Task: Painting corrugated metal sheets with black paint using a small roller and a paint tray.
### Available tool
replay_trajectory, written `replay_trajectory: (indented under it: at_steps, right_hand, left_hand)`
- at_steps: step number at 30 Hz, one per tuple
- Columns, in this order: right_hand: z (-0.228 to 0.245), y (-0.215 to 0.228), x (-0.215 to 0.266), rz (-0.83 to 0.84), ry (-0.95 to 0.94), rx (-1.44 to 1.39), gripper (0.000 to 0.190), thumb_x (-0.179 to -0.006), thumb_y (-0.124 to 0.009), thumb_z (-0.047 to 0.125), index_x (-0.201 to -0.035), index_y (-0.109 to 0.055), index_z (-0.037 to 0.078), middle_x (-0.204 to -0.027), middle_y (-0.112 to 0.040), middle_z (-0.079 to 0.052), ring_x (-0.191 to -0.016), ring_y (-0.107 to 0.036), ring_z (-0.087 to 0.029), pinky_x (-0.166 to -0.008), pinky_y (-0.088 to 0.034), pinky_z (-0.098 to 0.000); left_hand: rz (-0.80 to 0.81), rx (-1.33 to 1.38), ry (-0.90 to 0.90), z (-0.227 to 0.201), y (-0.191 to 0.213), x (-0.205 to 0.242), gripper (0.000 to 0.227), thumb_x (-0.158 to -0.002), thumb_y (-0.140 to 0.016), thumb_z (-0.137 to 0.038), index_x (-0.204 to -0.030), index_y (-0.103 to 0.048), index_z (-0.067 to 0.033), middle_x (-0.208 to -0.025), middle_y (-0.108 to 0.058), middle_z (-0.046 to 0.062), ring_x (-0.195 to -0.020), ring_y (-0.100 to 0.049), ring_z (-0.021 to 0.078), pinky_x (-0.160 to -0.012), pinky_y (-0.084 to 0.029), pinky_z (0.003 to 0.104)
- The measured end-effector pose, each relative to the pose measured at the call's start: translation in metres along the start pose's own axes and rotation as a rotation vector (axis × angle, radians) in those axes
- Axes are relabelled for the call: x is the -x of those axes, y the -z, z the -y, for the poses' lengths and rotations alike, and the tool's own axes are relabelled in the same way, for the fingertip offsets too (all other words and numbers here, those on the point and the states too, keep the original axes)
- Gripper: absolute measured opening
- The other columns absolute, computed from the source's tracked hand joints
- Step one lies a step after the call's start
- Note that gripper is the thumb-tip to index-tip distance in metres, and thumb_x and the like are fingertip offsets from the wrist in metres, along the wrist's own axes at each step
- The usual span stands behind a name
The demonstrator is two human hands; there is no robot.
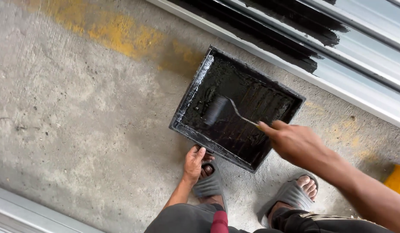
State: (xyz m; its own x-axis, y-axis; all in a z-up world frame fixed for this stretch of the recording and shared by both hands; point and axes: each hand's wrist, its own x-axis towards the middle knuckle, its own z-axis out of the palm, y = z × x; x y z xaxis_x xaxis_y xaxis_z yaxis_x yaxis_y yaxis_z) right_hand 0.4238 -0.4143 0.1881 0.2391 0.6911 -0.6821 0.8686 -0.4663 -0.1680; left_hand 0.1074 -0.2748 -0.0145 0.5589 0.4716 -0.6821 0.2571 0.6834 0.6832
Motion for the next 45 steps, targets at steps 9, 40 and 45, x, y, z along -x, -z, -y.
replay_trajectory:
  at_steps: [9,40,45]
  right_hand:
    - [-0.001,-0.034,0.007,-0.022,0.081,-0.138,0.062,-0.094,-0.042,0.004,-0.153,-0.041,0.022,-0.093,-0.061,-0.004,-0.053,-0.062,-0.024,-0.039,-0.042,-0.0415]
    - [-0.047,0.015,0.087,-0.605,0.551,-0.676,0.026,-0.092,-0.071,0.029,-0.114,-0.072,0.015,-0.085,-0.075,-0.005,-0.060,-0.071,-0.023,-0.053,-0.058,-0.0386]
    - [-0.120,0.022,0.195,-0.801,0.100,-1.178,0.040,-0.085,-0.067,0.026,-0.119,-0.074,0.007,-0.091,-0.086,-0.003,-0.057,-0.068,-0.001,-0.050,-0.058,-0.0162]
  left_hand:
    - [0.017,-0.073,-0.003,-0.013,-0.003,0.007,0.021,-0.102,-0.059,-0.028,-0.098,-0.061,-0.0071,-0.085,-0.072,0.009,-0.074,-0.076,0.0250,-0.065,-0.060,0.032]
    - [-0.114,0.003,0.092,-0.015,0.048,-0.008,0.019,-0.106,-0.055,-0.022,-0.097,-0.058,-0.0052,-0.086,-0.074,0.028,-0.080,-0.074,0.0368,-0.072,-0.057,0.041]
    - [-0.146,-0.508,0.157,-0.089,0.062,0.030,0.033,-0.105,-0.050,-0.019,-0.118,-0.070,0.0050,-0.095,-0.079,0.027,-0.065,-0.068,0.0332,-0.061,-0.057,0.042]
